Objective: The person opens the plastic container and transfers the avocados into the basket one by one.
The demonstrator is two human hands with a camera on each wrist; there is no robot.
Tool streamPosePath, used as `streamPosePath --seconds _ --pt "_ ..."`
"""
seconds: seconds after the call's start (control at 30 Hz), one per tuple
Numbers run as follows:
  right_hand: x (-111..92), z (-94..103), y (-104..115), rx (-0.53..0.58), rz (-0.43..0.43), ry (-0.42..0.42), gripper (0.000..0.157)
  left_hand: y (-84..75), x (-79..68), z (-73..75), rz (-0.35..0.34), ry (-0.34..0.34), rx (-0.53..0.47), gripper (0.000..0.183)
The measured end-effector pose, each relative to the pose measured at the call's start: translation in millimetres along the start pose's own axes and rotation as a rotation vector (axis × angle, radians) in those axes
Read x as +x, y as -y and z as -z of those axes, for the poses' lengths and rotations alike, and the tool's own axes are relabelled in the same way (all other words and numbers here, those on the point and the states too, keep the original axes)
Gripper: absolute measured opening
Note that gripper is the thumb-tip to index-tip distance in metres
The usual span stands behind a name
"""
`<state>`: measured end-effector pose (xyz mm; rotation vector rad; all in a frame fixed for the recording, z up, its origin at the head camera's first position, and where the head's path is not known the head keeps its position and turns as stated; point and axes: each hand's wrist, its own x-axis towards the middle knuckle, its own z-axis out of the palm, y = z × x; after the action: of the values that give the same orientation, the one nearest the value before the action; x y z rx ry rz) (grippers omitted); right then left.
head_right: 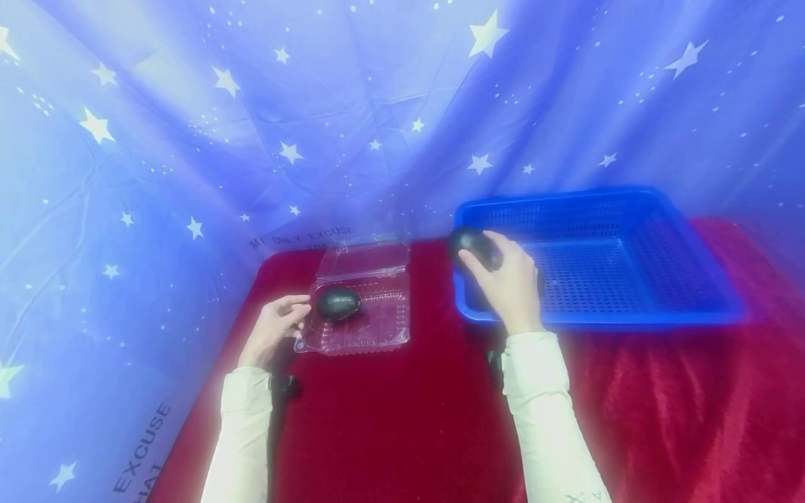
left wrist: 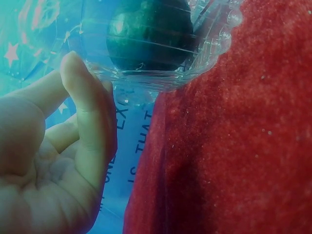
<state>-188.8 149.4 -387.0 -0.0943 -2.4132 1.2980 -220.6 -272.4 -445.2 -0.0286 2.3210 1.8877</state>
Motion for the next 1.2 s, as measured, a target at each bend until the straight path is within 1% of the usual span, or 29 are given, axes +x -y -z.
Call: streamPosePath --seconds 0.5,0.7,0.9,1.03,1.2 --pt "2.1 7.6 -5.7 -0.044 -0.058 0.018 0.069 -0.5 -0.3 0.1 -0.008 0.002 0.023 0.043" --pt "3.8 7.9 -9.6 -0.08 -0.06 0.016 0.071 0.4 -0.3 0.3 -0.007 0.004 0.023 0.044" --pt "4.5 7.6 -11.9 -0.113 -0.079 0.048 0.073 0.3 -1.6 0.8 0.0 -0.011 0.015 0.042" --pt "4.8 8.4 -11.5 -0.139 -0.088 0.057 0.073 -0.7 -1.7 0.3 -0.01 -0.002 0.018 0.042" --pt "4.7 8.7 -12.1 -0.162 -0.103 0.075 0.072 0.2 -0.7 0.6 -0.004 0.001 0.015 0.043"
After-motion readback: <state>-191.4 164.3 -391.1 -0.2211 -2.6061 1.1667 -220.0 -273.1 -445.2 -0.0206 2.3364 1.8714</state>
